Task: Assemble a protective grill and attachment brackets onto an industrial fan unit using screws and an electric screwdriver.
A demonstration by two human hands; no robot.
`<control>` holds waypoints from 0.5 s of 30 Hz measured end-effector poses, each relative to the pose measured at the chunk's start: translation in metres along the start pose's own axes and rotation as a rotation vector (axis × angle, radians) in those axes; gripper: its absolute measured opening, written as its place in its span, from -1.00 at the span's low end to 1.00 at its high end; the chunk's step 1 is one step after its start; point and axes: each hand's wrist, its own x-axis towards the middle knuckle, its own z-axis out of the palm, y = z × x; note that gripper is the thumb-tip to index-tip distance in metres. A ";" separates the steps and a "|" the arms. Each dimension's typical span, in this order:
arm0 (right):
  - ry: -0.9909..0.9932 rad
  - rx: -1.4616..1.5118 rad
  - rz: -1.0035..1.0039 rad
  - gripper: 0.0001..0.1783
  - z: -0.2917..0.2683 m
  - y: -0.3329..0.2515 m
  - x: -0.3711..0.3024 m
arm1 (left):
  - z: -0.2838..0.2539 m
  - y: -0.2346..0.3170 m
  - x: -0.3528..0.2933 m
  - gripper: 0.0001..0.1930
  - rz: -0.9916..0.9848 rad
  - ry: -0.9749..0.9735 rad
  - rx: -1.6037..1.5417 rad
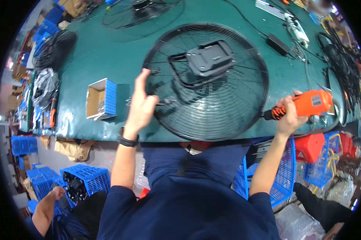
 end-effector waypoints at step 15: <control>-0.014 -0.013 0.004 -0.72 -0.005 -0.002 0.001 | -0.075 -0.018 0.011 -0.60 0.020 0.327 0.256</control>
